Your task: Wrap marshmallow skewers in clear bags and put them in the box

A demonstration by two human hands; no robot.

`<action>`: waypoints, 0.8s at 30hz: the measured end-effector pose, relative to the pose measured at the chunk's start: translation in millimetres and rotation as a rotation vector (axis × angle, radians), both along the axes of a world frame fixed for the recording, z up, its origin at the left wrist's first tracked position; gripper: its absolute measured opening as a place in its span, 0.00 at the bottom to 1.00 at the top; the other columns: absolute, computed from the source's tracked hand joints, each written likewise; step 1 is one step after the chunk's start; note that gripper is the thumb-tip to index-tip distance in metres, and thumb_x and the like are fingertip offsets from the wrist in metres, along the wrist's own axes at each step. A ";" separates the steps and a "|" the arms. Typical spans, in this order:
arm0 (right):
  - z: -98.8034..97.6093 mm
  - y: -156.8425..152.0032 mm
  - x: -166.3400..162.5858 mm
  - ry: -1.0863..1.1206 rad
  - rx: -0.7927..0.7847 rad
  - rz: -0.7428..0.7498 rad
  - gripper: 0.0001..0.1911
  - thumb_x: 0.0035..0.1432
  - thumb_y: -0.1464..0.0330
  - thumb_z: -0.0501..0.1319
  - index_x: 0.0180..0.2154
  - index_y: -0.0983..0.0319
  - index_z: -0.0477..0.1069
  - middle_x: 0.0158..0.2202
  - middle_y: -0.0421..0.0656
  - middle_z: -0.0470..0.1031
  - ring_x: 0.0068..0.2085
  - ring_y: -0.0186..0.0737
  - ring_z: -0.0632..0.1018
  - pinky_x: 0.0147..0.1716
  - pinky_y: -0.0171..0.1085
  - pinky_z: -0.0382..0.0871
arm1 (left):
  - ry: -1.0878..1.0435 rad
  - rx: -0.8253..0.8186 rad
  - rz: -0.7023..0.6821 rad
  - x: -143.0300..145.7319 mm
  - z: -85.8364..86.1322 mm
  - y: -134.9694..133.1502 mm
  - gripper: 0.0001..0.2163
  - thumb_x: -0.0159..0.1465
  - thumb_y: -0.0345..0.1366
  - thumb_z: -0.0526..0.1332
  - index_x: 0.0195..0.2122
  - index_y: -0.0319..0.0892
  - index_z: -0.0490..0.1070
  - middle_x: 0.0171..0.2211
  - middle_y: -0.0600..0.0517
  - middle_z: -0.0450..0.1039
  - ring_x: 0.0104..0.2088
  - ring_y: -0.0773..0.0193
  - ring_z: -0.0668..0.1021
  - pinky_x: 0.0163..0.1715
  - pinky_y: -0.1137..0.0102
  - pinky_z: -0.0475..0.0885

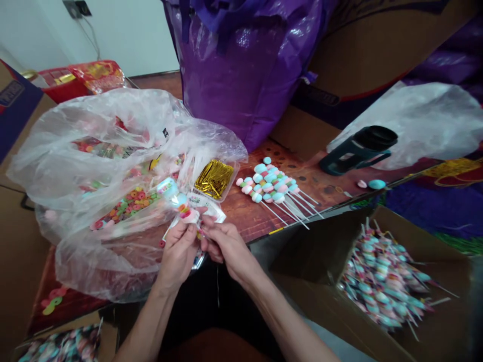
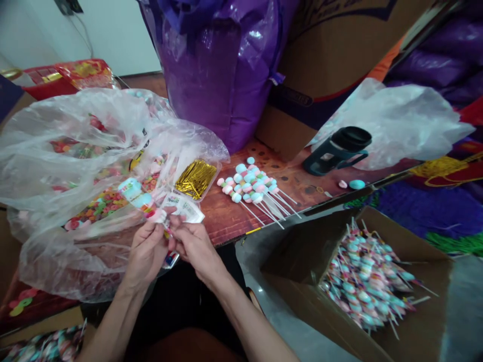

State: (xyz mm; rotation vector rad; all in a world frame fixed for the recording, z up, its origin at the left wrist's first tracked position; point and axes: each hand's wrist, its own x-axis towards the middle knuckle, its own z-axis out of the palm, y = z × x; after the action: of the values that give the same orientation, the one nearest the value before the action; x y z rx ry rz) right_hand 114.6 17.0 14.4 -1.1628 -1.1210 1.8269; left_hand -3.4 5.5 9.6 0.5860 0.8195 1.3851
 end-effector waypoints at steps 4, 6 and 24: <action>3.5 40.9 10.0 -0.703 0.549 -0.051 0.14 0.63 0.69 0.56 0.26 0.60 0.73 0.26 0.41 0.72 0.30 0.36 0.71 0.30 0.34 0.61 | -0.030 0.000 0.185 -10.9 0.7 7.2 0.12 0.56 0.40 0.74 0.36 0.40 0.77 0.21 0.58 0.61 0.25 0.72 0.68 0.32 0.74 0.71; 1.1 64.5 8.3 -1.030 0.646 -0.159 0.11 0.64 0.70 0.56 0.32 0.60 0.76 0.35 0.46 0.76 0.37 0.41 0.74 0.34 0.35 0.62 | -0.017 -0.042 0.161 -12.1 -1.9 9.0 0.13 0.56 0.40 0.74 0.35 0.39 0.76 0.21 0.59 0.60 0.23 0.74 0.64 0.25 0.77 0.66; -0.6 40.9 7.6 -0.300 0.622 -0.350 0.08 0.68 0.65 0.53 0.34 0.58 0.66 0.28 0.37 0.69 0.30 0.34 0.71 0.32 0.33 0.64 | 0.003 -0.149 0.152 -0.4 -6.9 17.9 0.14 0.55 0.39 0.72 0.30 0.40 0.66 0.24 0.57 0.68 0.18 0.79 0.58 0.17 0.81 0.51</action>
State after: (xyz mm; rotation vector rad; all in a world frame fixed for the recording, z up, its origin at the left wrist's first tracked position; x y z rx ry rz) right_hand 122.3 57.9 13.9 -1.1710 -1.4121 0.9530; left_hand -3.8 23.3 2.7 0.4171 0.9768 1.4457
